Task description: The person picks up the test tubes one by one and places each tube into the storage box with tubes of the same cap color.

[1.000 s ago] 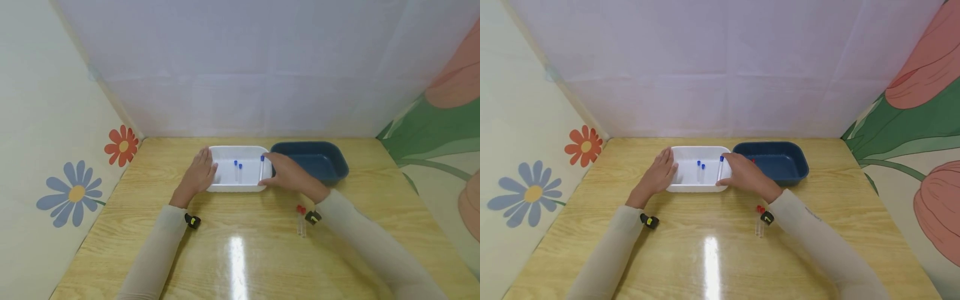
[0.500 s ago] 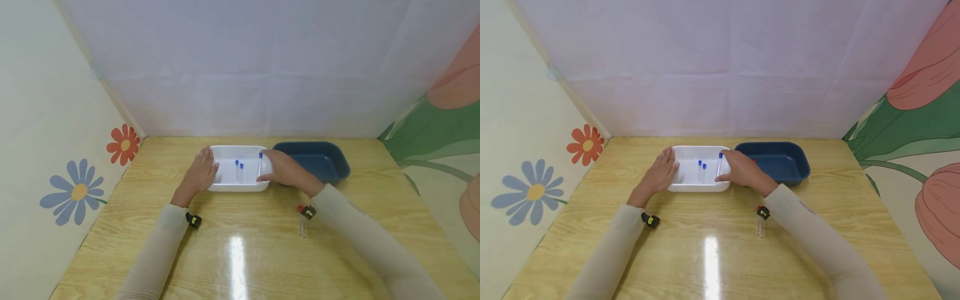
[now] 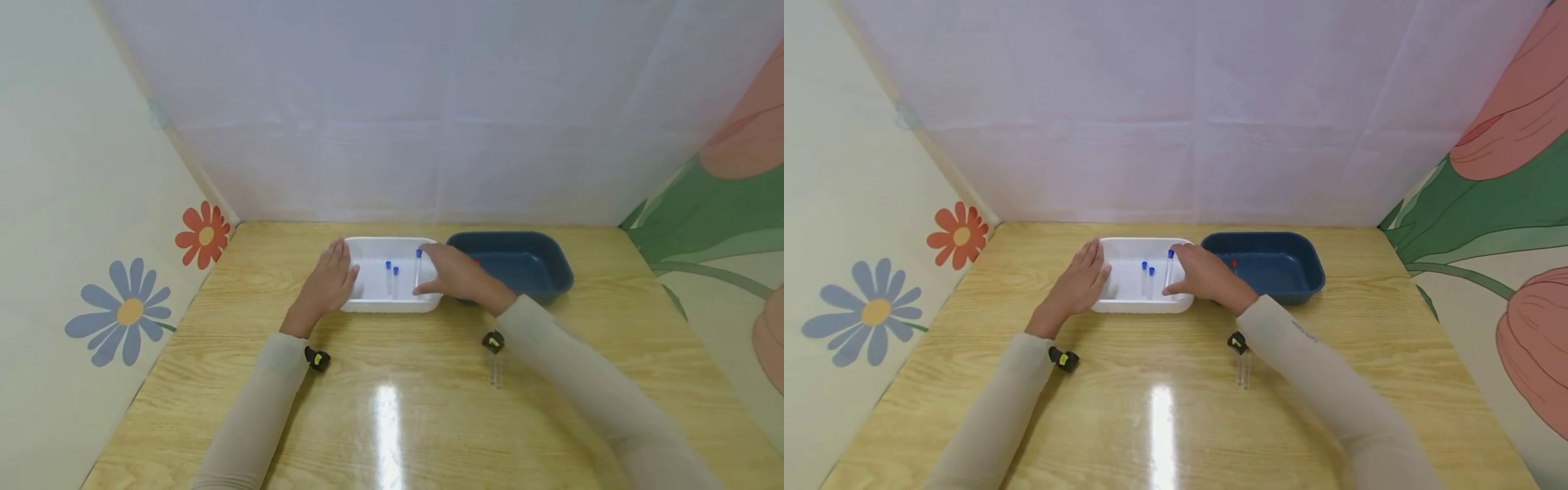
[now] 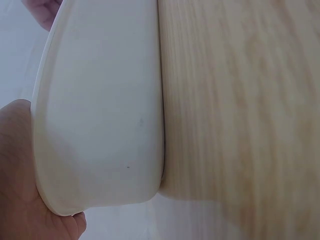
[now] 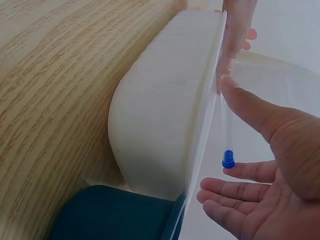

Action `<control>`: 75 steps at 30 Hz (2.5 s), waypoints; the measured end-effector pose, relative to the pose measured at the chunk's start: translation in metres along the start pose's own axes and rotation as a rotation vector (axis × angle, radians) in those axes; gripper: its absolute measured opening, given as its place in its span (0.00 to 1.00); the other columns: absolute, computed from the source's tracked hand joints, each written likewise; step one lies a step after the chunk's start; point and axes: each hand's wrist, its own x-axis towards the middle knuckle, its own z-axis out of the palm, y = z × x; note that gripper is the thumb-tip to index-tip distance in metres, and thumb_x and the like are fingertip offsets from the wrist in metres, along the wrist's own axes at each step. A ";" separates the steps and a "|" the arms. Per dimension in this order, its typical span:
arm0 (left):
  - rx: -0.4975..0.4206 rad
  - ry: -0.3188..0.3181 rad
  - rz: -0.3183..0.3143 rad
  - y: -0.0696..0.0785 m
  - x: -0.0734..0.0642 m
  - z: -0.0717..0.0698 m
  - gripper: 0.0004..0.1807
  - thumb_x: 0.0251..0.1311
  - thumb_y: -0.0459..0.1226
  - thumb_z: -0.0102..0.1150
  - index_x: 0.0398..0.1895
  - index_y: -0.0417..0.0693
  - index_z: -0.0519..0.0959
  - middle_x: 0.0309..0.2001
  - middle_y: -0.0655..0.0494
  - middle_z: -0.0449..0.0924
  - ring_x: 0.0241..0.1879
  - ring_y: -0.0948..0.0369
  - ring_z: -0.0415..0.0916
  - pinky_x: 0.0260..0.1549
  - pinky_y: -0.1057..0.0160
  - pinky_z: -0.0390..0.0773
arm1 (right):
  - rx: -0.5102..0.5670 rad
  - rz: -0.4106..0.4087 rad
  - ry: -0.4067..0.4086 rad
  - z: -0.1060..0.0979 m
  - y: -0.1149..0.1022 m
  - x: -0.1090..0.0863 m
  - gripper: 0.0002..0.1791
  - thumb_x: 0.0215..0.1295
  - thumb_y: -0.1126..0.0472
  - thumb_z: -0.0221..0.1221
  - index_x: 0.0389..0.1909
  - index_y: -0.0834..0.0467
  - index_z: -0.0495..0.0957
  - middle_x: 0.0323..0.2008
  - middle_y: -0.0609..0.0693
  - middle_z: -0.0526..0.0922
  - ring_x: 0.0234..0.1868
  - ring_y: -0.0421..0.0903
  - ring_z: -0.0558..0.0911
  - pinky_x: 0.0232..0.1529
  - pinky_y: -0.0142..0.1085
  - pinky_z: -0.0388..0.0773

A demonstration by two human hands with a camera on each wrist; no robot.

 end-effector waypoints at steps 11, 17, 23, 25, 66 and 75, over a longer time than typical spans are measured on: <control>0.010 -0.009 0.004 0.001 0.001 -0.001 0.37 0.81 0.48 0.23 0.77 0.26 0.38 0.80 0.34 0.31 0.80 0.42 0.32 0.77 0.49 0.36 | -0.008 0.018 -0.027 0.014 0.003 0.016 0.52 0.54 0.45 0.76 0.71 0.70 0.65 0.67 0.66 0.72 0.69 0.61 0.71 0.71 0.50 0.66; 0.003 -0.018 -0.008 0.002 0.000 0.000 0.37 0.81 0.49 0.23 0.78 0.27 0.38 0.80 0.36 0.29 0.80 0.44 0.30 0.77 0.48 0.37 | -0.022 0.046 -0.056 0.021 0.002 0.022 0.52 0.53 0.45 0.76 0.70 0.70 0.66 0.65 0.66 0.74 0.66 0.60 0.73 0.69 0.49 0.68; 0.008 -0.012 -0.007 0.002 0.000 0.000 0.37 0.81 0.49 0.23 0.78 0.26 0.38 0.80 0.36 0.30 0.80 0.42 0.32 0.77 0.48 0.38 | -0.048 0.051 -0.062 0.026 0.001 0.027 0.51 0.52 0.45 0.77 0.69 0.69 0.67 0.64 0.65 0.76 0.65 0.59 0.74 0.69 0.49 0.68; 0.012 -0.012 -0.008 0.002 0.000 0.000 0.37 0.81 0.49 0.23 0.77 0.26 0.38 0.80 0.35 0.30 0.80 0.42 0.34 0.77 0.48 0.38 | -0.058 0.045 -0.067 0.027 0.000 0.029 0.51 0.52 0.46 0.77 0.69 0.70 0.67 0.63 0.65 0.76 0.64 0.59 0.75 0.68 0.48 0.69; 0.030 -0.003 -0.006 0.000 0.003 0.003 0.37 0.81 0.49 0.22 0.77 0.26 0.39 0.80 0.34 0.33 0.80 0.43 0.32 0.77 0.48 0.38 | -0.216 0.065 -0.164 0.046 -0.001 0.048 0.30 0.53 0.51 0.76 0.51 0.65 0.79 0.43 0.57 0.81 0.45 0.53 0.79 0.55 0.45 0.77; 0.030 -0.015 -0.022 0.000 0.002 0.002 0.37 0.81 0.49 0.22 0.78 0.27 0.38 0.80 0.34 0.33 0.80 0.43 0.32 0.77 0.48 0.38 | -0.206 0.063 -0.163 0.047 -0.004 0.048 0.31 0.55 0.47 0.75 0.52 0.64 0.79 0.44 0.56 0.81 0.45 0.51 0.78 0.54 0.44 0.77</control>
